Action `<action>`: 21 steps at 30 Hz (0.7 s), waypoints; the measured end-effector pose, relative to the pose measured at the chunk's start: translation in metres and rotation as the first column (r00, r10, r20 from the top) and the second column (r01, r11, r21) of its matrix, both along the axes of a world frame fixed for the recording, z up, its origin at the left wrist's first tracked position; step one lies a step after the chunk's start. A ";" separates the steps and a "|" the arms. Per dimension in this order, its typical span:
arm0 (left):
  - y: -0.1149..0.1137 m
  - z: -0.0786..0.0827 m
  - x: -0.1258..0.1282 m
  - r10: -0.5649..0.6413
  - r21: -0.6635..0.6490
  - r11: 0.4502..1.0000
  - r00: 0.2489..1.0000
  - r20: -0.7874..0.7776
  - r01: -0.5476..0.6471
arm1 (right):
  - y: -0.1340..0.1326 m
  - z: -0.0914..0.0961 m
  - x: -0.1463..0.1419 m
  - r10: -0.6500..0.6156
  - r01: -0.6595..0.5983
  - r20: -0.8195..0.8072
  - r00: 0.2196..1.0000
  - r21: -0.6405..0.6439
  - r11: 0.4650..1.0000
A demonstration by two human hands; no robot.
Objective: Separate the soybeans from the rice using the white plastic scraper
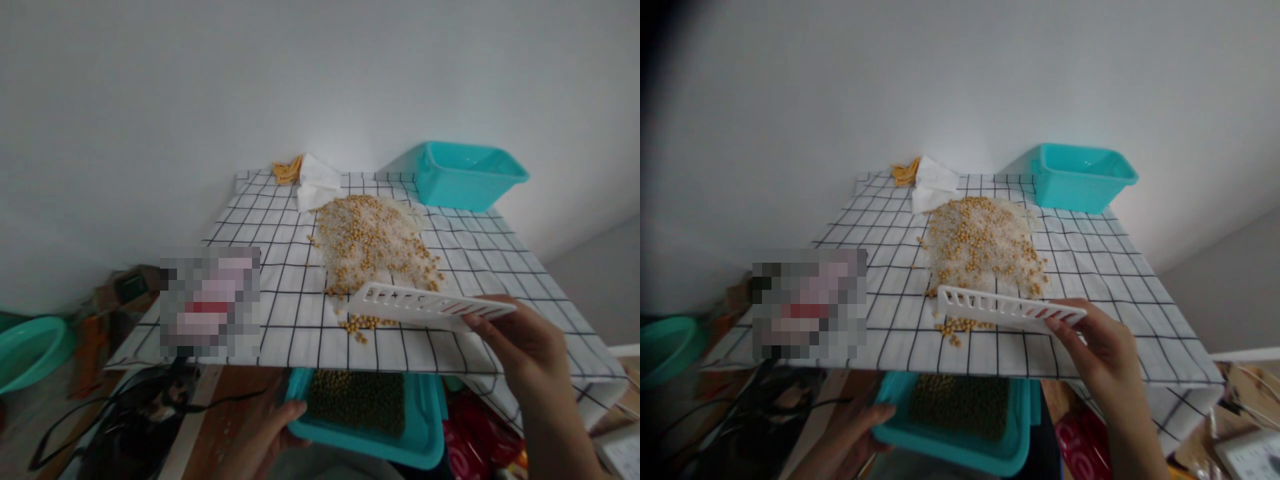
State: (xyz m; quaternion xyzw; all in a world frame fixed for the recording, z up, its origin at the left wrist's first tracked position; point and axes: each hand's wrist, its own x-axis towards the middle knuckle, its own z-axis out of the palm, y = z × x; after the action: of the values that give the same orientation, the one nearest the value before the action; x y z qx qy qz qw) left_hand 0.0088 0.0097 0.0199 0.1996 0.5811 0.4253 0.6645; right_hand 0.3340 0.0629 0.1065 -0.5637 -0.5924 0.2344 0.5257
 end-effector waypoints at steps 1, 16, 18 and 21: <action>0.001 0.001 0.000 -0.003 -0.002 1.000 1.000 -0.002 0.003 | 0.000 0.000 0.000 0.001 0.000 -0.001 1.000 0.005 1.000; 0.004 0.024 0.001 -0.004 -0.048 0.999 1.000 -0.011 0.003 | -0.005 0.003 0.001 0.096 -0.096 0.078 0.992 -0.009 0.995; 0.003 0.027 -0.001 -0.018 -0.075 0.997 1.000 -0.002 0.018 | -0.004 0.006 -0.001 0.113 -0.115 0.098 0.989 0.007 0.993; 0.003 0.032 -0.003 -0.045 -0.084 0.996 0.998 -0.042 0.042 | -0.005 0.006 0.002 0.152 -0.154 0.129 0.980 0.005 0.988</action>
State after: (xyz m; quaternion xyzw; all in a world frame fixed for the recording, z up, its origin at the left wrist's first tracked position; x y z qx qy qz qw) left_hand 0.0053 0.0131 0.0520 0.1937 0.6082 0.3818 0.6684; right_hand 0.3359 0.0582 0.1127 -0.5264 -0.6685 0.2331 0.4709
